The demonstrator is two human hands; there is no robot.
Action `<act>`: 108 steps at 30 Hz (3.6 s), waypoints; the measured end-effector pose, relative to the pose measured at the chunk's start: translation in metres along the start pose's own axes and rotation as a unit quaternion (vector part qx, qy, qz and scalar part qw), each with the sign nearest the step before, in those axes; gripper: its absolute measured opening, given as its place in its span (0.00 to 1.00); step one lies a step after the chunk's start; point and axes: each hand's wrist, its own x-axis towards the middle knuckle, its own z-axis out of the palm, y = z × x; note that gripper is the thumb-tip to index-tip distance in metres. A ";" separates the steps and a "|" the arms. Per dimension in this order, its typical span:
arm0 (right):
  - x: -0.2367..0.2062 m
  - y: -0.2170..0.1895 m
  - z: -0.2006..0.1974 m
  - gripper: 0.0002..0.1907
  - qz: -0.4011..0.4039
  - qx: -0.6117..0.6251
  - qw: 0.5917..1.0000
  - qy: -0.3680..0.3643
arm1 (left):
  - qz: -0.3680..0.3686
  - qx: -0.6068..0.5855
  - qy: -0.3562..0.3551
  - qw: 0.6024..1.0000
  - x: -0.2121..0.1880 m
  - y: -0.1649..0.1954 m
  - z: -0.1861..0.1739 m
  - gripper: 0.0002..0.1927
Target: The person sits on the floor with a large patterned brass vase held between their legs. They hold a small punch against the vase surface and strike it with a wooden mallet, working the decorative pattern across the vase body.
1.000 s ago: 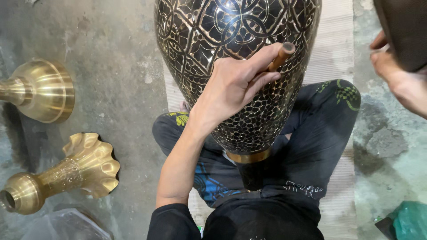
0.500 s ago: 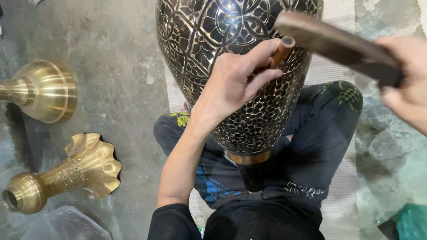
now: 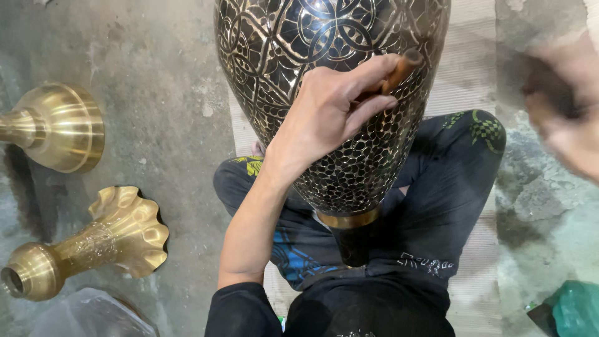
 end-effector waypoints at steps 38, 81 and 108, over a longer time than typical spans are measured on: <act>0.002 -0.013 0.006 0.16 -0.005 0.103 0.993 0.053 | 0.004 -0.016 -0.017 1.000 -0.014 0.005 -0.006 0.17; -0.001 -0.027 0.001 0.15 0.033 0.043 0.998 0.003 | 0.023 -0.022 -0.027 0.999 -0.012 0.002 -0.010 0.21; -0.013 -0.023 -0.009 0.21 0.017 0.035 0.999 -0.001 | 0.043 -0.008 -0.045 0.998 -0.005 -0.005 -0.009 0.19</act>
